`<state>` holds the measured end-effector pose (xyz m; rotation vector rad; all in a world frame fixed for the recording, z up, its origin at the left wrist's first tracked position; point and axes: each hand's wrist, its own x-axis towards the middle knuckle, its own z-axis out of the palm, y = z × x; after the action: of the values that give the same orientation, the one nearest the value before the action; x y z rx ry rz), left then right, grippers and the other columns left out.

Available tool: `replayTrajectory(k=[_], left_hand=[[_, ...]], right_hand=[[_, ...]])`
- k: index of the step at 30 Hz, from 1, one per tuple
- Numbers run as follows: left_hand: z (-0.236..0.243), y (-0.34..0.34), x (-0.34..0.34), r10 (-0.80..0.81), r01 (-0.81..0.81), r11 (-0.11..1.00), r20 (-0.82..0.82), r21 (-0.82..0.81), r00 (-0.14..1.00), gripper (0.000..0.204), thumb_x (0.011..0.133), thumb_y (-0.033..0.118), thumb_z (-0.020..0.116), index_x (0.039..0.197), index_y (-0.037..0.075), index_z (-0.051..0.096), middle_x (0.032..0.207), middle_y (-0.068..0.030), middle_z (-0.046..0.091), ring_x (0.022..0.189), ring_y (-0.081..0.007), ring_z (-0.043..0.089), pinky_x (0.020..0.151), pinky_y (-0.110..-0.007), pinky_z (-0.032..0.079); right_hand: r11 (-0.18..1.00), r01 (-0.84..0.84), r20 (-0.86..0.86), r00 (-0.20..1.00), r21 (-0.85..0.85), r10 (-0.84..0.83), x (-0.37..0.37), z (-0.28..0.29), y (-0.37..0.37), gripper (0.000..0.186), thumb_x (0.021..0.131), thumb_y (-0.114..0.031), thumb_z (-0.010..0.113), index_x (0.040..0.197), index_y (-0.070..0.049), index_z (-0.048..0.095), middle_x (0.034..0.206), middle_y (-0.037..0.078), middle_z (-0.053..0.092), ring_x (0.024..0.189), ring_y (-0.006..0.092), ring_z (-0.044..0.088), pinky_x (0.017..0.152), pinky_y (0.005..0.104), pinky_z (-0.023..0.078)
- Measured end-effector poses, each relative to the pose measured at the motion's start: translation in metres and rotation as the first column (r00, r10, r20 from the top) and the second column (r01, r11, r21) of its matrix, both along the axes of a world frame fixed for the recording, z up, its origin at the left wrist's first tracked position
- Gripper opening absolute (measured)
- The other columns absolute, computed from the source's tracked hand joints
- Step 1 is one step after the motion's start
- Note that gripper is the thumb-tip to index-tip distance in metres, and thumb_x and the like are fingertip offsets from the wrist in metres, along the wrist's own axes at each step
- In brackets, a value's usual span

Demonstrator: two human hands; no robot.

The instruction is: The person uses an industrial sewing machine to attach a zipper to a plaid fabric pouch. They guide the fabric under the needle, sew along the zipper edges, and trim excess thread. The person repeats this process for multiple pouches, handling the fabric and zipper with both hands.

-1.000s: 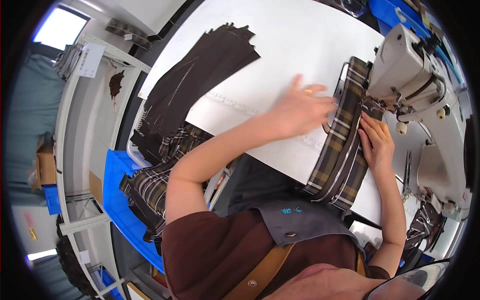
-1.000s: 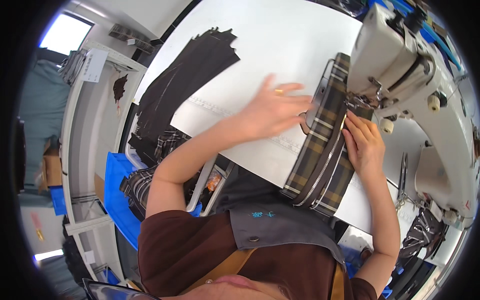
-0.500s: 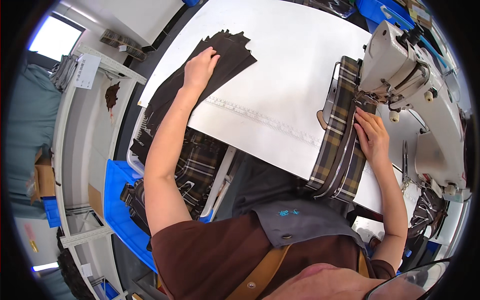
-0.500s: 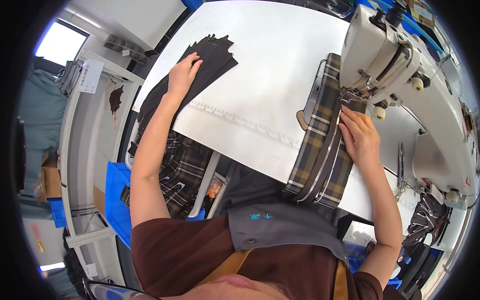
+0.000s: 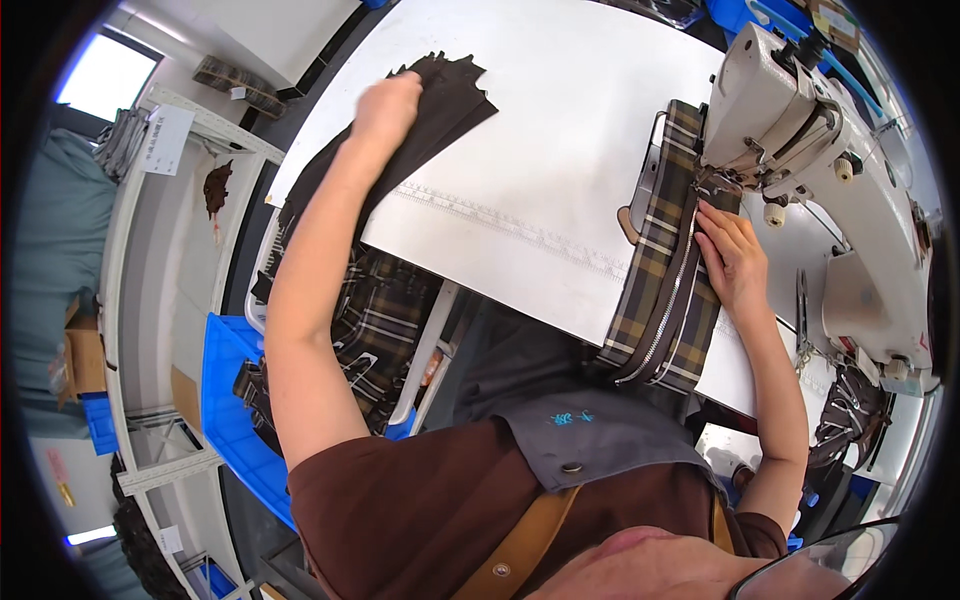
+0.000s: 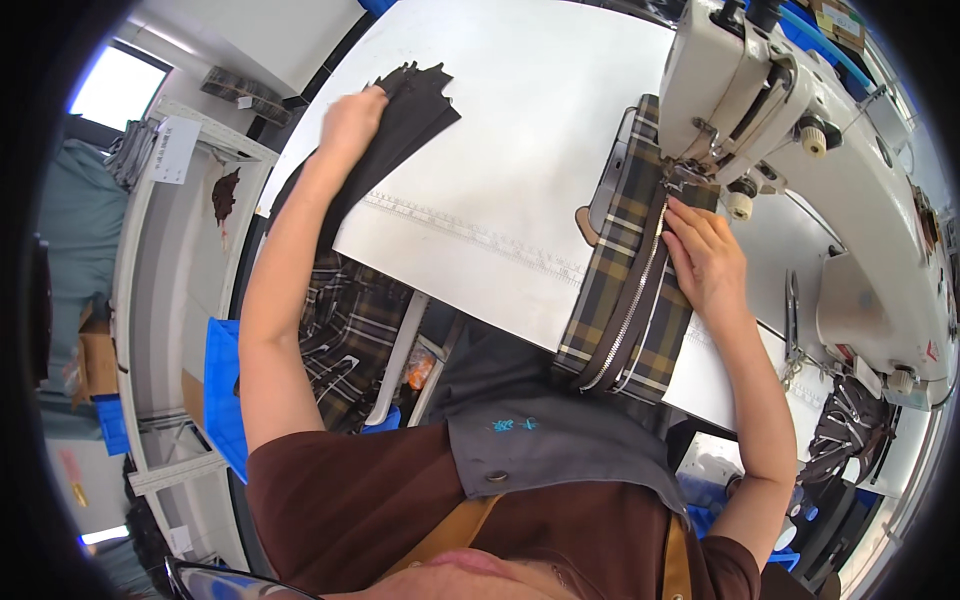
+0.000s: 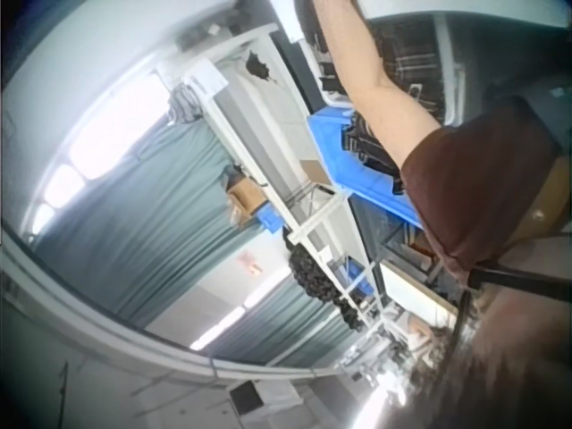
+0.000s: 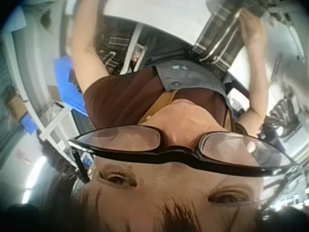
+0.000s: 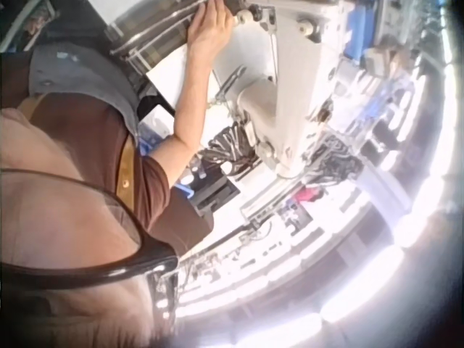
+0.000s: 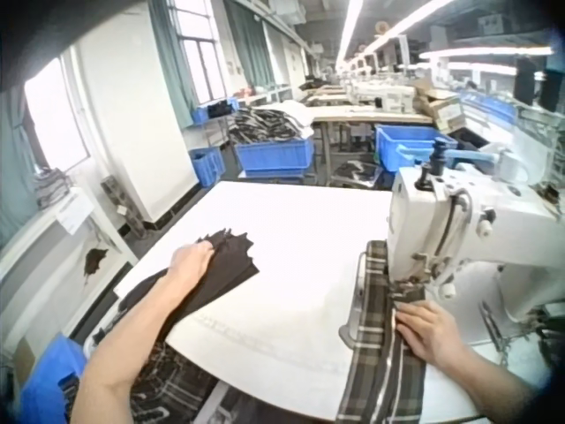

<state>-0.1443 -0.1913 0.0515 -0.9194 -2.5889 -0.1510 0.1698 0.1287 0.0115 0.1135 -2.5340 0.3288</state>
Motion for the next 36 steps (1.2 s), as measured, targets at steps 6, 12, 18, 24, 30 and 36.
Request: replayTrajectory(k=[6, 12, 18, 24, 30, 36], left_hand=[[-0.030, 0.003, 0.120, -0.444, 0.435, 0.875, -0.003, 0.212, 0.896, 0.008, 0.079, 0.010, 0.064, 0.085, 0.004, 0.067, 0.103, -0.0108, 0.067, 0.093, -0.0264, 0.066, 0.081, -0.037, 0.051], [-0.002, -0.003, 0.240, -0.487, 0.536, 0.843, 0.478, 0.038, 0.731, 0.033, 0.077, 0.008, 0.064, 0.110, 0.011, 0.063, 0.134, -0.0095, 0.049, 0.116, -0.0261, 0.052, 0.099, -0.060, 0.028], [-0.009, -0.009, 0.221, -0.640, 0.692, 0.634, 0.268, -0.345, 0.720, 0.054, 0.074, 0.004, 0.061, 0.125, 0.016, 0.051, 0.145, -0.0089, 0.035, 0.126, -0.0250, 0.044, 0.101, -0.059, 0.026], [-0.045, 0.014, 0.211, -0.780, 0.771, 0.625, 0.127, 0.120, 0.613, 0.032, 0.080, 0.007, 0.056, 0.112, 0.011, 0.058, 0.124, -0.0037, 0.058, 0.112, -0.0190, 0.058, 0.107, -0.056, 0.014], [-0.011, 0.101, 0.200, -0.775, 0.753, 0.618, 0.018, 0.227, 0.631, 0.033, 0.085, 0.007, 0.047, 0.114, 0.006, 0.063, 0.114, -0.0058, 0.064, 0.098, -0.0198, 0.062, 0.109, -0.046, 0.017], [-0.039, 0.171, 0.164, -0.848, 0.849, 0.520, -0.063, 0.101, 0.527, 0.038, 0.079, 0.011, 0.055, 0.117, 0.009, 0.060, 0.120, -0.0011, 0.059, 0.106, -0.0192, 0.057, 0.103, -0.050, 0.027]], right_hand=[[0.999, 0.005, -0.014, 1.000, 0.032, -0.005, -0.003, -0.004, 0.005, 0.018, 0.079, -0.009, 0.067, 0.096, -0.002, 0.067, 0.107, 0.006, 0.066, 0.093, 0.0231, 0.061, 0.079, 0.0319, 0.051], [0.999, 0.000, -0.012, 1.000, 0.036, 0.001, 0.000, -0.005, 0.005, 0.019, 0.079, -0.014, 0.068, 0.095, -0.003, 0.067, 0.107, 0.005, 0.066, 0.091, 0.0228, 0.061, 0.078, 0.0325, 0.051], [1.000, 0.018, -0.011, 1.000, 0.013, -0.018, 0.001, -0.005, 0.006, 0.021, 0.076, -0.014, 0.069, 0.094, -0.003, 0.067, 0.105, 0.005, 0.066, 0.091, 0.0226, 0.061, 0.077, 0.0322, 0.051], [0.997, 0.002, -0.062, 0.998, 0.072, 0.003, -0.002, -0.006, 0.007, 0.021, 0.075, -0.014, 0.070, 0.093, -0.004, 0.067, 0.105, 0.004, 0.066, 0.094, 0.0233, 0.060, 0.080, 0.0346, 0.051], [0.999, 0.042, -0.021, 0.999, 0.007, -0.042, 0.002, -0.007, 0.008, 0.021, 0.077, -0.017, 0.069, 0.094, -0.004, 0.067, 0.106, 0.004, 0.065, 0.095, 0.0226, 0.060, 0.081, 0.0334, 0.050], [0.998, 0.038, 0.000, 0.999, 0.040, -0.038, -0.001, -0.006, 0.005, 0.020, 0.080, -0.020, 0.067, 0.094, -0.005, 0.066, 0.106, 0.003, 0.065, 0.096, 0.0219, 0.060, 0.082, 0.0330, 0.050]])
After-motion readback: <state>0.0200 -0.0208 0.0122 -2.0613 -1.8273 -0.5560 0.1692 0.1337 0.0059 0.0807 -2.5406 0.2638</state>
